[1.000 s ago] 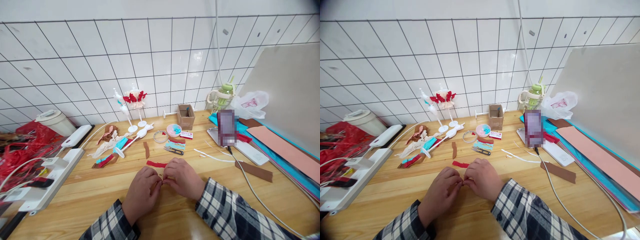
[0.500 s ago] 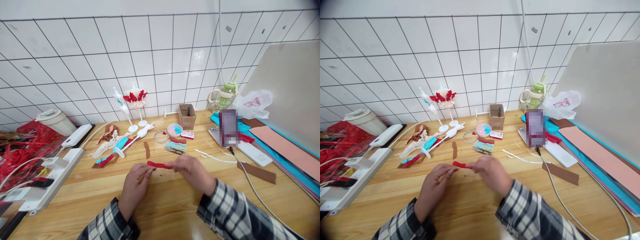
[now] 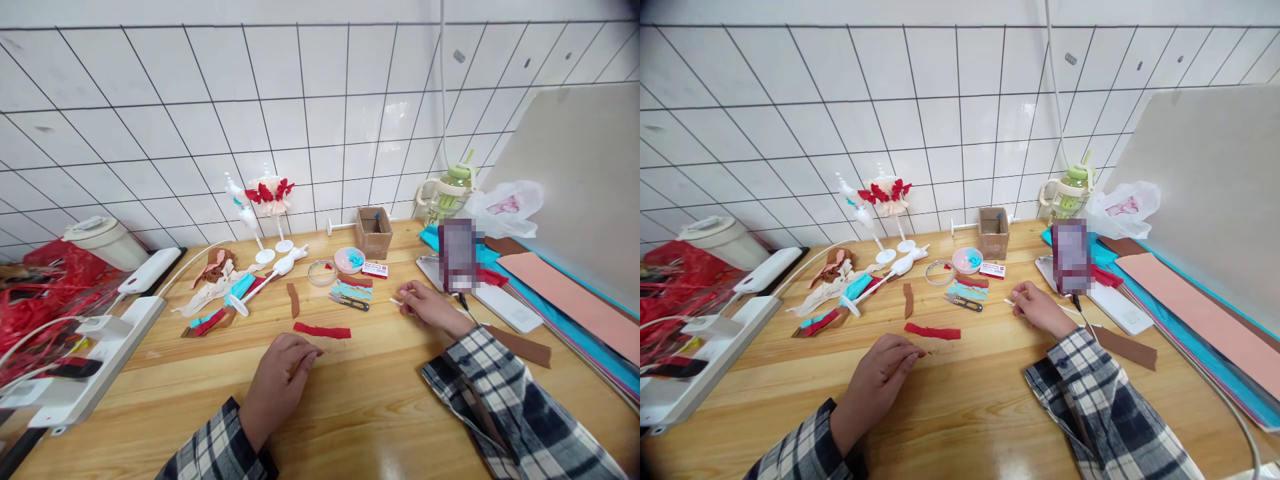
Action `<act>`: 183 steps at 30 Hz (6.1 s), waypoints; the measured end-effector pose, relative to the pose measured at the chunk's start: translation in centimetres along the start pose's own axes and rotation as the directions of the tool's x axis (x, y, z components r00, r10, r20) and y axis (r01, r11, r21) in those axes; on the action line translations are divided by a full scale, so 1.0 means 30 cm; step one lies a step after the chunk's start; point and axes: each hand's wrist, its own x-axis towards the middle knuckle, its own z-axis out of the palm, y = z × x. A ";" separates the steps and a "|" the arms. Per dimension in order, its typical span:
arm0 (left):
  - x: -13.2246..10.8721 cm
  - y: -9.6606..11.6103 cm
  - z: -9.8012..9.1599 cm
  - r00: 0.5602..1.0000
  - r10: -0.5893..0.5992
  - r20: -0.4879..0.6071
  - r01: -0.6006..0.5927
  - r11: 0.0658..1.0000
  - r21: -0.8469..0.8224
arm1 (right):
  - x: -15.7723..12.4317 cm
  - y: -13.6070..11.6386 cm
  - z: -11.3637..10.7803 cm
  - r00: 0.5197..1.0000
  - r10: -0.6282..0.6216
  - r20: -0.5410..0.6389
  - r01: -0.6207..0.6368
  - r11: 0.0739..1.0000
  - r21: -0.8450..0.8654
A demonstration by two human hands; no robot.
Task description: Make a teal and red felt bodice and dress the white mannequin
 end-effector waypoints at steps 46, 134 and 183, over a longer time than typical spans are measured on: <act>-0.018 0.004 0.015 0.995 -0.095 0.017 0.096 0.965 -0.245 | 0.008 -0.010 0.025 0.936 -0.163 -0.312 0.061 0.948 -0.312; 0.083 0.013 0.029 0.915 0.243 0.321 -0.340 0.893 0.295 | -0.125 -0.188 0.279 0.838 -0.546 0.012 0.546 0.837 0.032; -0.004 0.020 0.064 0.952 0.072 0.297 -0.204 0.874 0.441 | -0.170 -0.273 0.343 0.843 -0.507 0.178 0.520 0.688 -0.506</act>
